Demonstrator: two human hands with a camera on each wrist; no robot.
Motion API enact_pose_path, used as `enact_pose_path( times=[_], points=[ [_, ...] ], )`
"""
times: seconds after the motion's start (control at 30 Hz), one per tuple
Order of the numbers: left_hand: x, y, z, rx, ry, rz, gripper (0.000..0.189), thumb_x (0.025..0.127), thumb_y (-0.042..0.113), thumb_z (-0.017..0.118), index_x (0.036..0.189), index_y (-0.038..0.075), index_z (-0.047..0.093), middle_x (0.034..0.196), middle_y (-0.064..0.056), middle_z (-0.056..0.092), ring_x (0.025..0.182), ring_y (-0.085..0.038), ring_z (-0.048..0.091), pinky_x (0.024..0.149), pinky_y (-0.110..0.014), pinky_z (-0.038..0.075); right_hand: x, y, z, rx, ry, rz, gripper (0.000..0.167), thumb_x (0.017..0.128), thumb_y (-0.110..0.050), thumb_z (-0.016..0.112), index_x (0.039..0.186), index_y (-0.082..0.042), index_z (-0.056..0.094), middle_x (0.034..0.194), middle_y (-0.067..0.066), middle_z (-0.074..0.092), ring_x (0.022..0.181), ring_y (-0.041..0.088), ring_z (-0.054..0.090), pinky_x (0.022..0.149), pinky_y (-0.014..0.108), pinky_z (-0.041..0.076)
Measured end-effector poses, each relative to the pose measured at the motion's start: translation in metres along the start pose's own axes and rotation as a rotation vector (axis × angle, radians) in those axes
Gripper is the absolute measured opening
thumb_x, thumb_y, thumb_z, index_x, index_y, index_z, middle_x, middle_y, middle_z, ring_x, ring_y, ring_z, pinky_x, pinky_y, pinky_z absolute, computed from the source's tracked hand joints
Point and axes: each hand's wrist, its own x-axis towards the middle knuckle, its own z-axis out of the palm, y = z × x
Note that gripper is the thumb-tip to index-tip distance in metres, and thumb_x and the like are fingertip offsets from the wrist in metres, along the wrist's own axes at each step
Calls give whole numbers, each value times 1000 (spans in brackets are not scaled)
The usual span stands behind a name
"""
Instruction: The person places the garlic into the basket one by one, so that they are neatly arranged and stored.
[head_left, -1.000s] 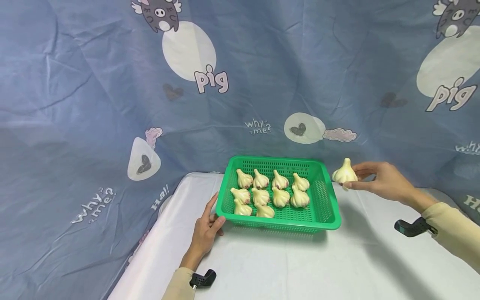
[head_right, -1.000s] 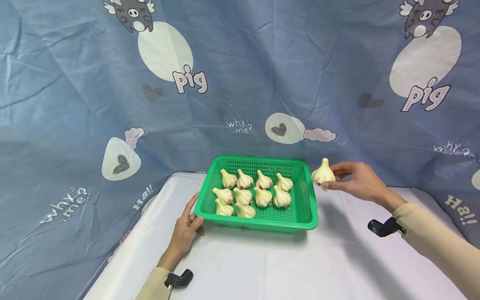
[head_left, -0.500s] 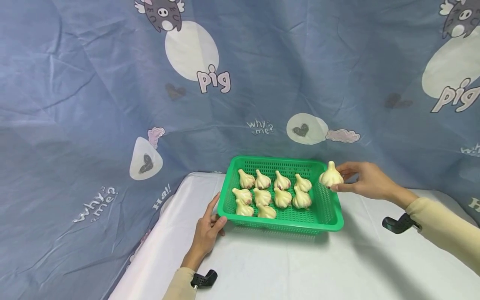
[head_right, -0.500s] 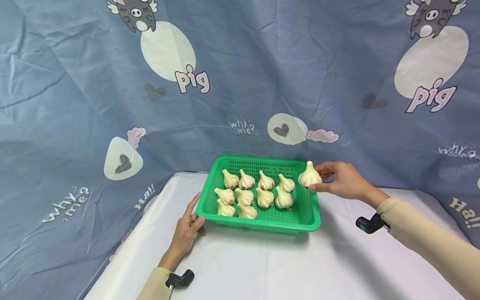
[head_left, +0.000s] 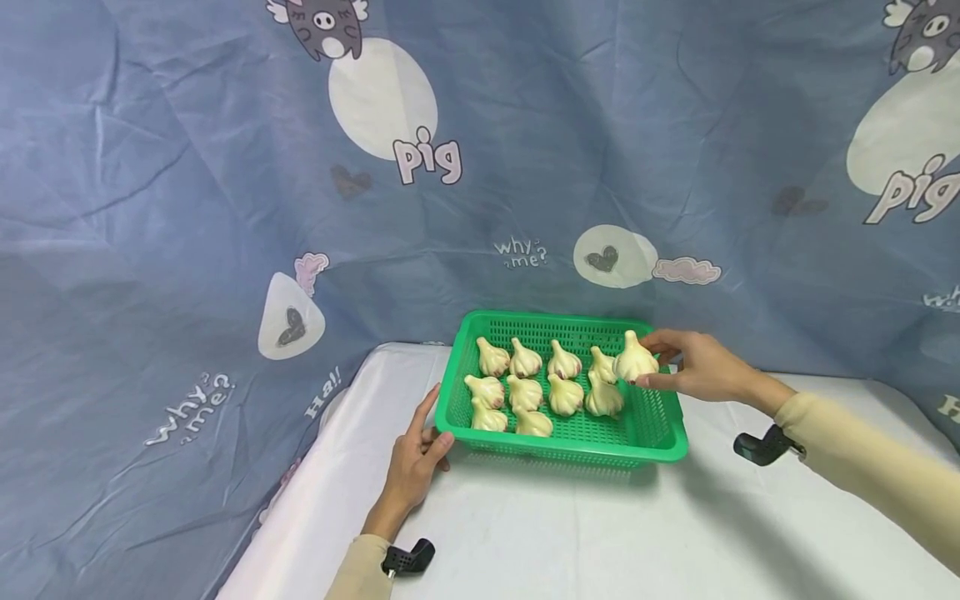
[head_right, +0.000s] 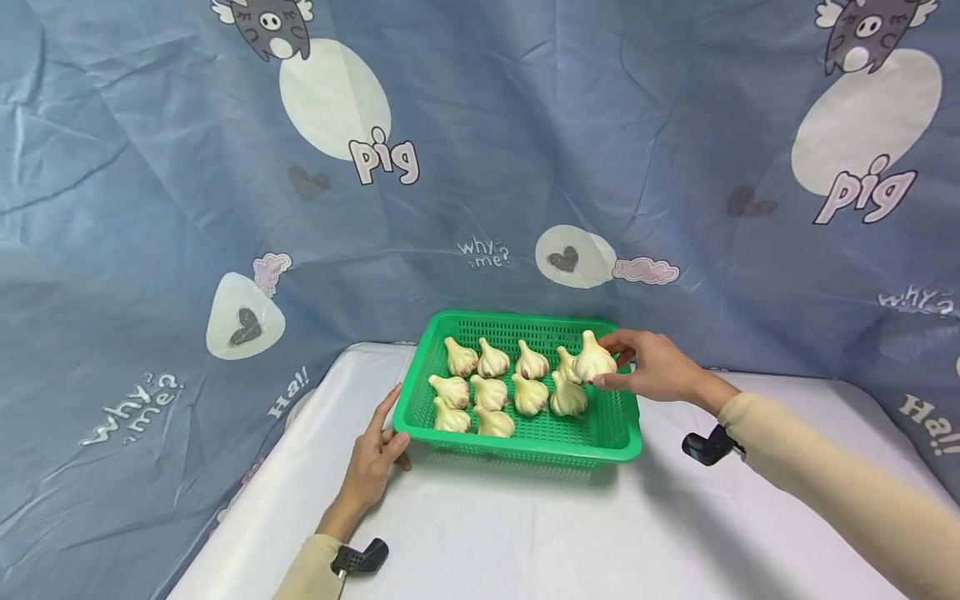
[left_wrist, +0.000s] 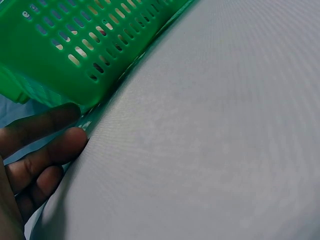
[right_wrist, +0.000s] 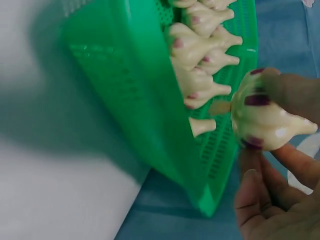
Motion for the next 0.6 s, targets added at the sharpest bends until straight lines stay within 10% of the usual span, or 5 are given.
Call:
enact_pose_path(
  times=[0.6],
  points=[
    [0, 1, 0, -8, -1, -1, 73, 103, 26, 61, 168, 34, 30, 61, -3, 69, 51, -12, 65, 53, -29, 52, 29, -19, 29, 134, -301, -172, 53, 81, -23, 93, 128, -6, 74, 121, 10, 75, 98, 20, 75, 79, 30, 61]
  ],
)
